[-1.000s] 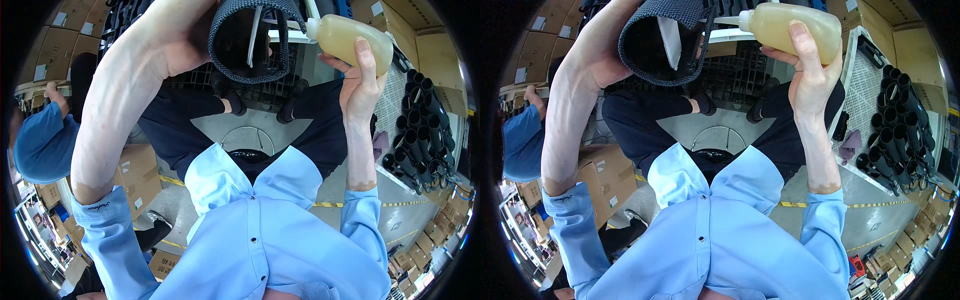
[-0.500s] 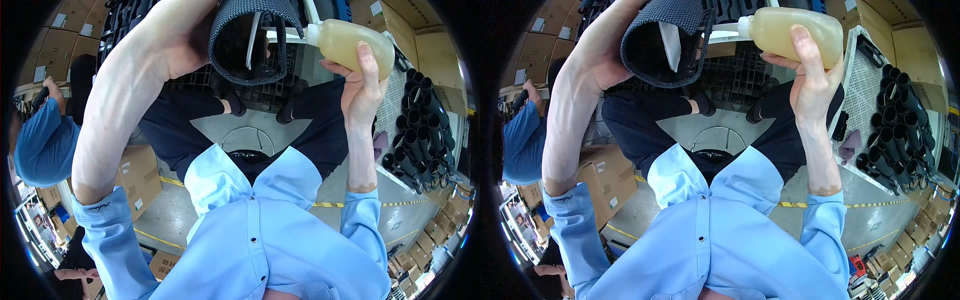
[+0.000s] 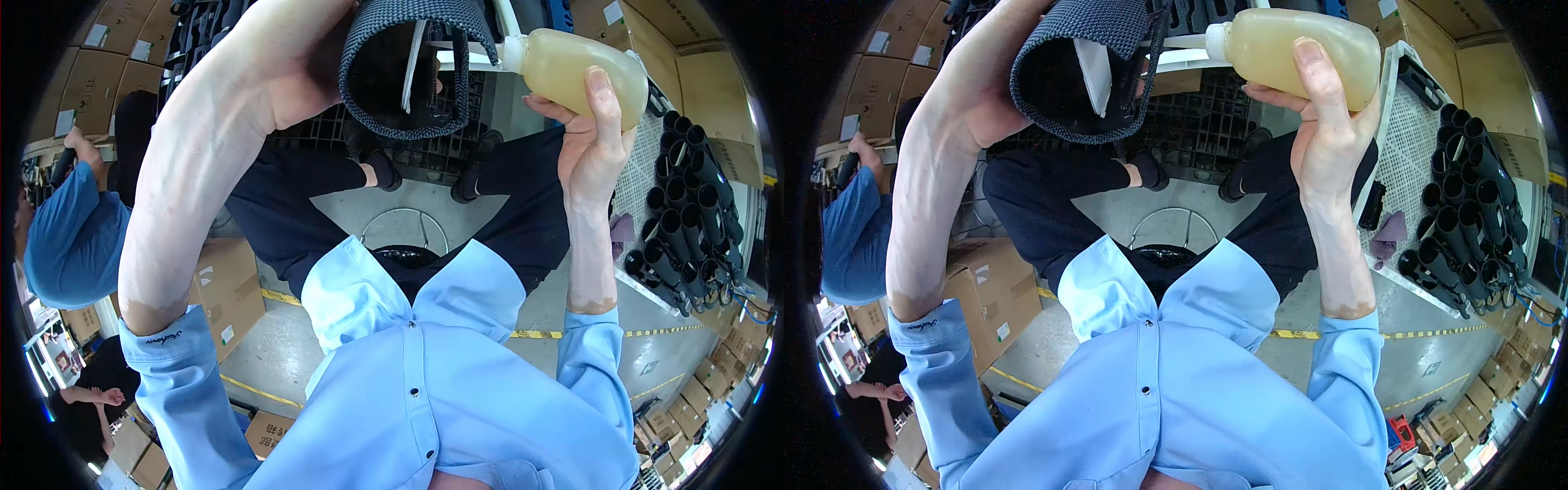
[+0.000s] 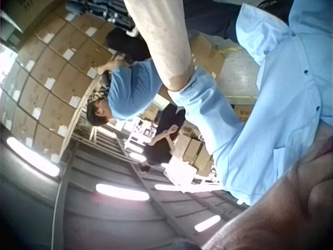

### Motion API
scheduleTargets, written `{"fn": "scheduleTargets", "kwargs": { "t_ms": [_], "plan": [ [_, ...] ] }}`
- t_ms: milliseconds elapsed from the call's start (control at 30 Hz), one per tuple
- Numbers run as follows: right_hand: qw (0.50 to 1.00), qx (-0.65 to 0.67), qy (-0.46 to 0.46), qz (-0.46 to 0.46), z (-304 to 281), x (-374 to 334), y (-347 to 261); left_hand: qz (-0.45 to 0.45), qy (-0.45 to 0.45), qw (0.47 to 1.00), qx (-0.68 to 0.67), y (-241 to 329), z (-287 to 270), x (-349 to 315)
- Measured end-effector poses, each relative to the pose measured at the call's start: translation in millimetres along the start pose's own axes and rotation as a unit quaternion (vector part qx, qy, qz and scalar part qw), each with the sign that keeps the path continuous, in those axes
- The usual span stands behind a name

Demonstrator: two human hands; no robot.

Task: Applying liquid adhesive from a squeeze bottle to black plastic components and assembling them.

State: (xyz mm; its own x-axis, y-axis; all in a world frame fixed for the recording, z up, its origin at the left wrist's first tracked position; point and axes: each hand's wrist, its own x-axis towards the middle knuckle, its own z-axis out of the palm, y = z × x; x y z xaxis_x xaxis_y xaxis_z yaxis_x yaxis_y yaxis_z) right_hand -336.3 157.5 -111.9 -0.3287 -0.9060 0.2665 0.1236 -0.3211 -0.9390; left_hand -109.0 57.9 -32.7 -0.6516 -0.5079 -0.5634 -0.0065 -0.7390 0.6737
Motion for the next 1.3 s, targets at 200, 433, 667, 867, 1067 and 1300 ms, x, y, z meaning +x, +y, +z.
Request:
{"fn": "scheduleTargets", "kwargs": {
  "t_ms": [200,433,667,867,1067,1300],
  "plan": [
    [0.998,-0.003,0.068,0.002,4.1,-6.7,-1.8,0.003,0.006,1.0,-0.001,0.1,-2.4,-0.6],
    [0.999,0.049,0.015,0.015,-9.2,-9.5,4.1,0.001,0.004,1.0,0.0,-1.5,-1.4,-0.1],
    [0.999,0.034,0.025,0.007,-8.7,-9.8,6.9,0.002,0.005,1.0,-0.002,-0.5,-0.9,-1.6],
    [0.998,0.046,0.031,0.016,-10.2,-15.3,5.2,0.0,0.009,1.0,-0.003,-0.7,-0.9,0.2],
    [0.997,0.06,0.021,0.031,-10.1,-19.5,0.9,0.0,0.018,1.0,-0.005,-1.4,-0.8,2.3],
    [0.998,0.057,0.024,0.024,-7.4,-16.4,1.3,-0.027,0.025,0.999,-0.014,1.1,2.5,0.7]
  ]
}}
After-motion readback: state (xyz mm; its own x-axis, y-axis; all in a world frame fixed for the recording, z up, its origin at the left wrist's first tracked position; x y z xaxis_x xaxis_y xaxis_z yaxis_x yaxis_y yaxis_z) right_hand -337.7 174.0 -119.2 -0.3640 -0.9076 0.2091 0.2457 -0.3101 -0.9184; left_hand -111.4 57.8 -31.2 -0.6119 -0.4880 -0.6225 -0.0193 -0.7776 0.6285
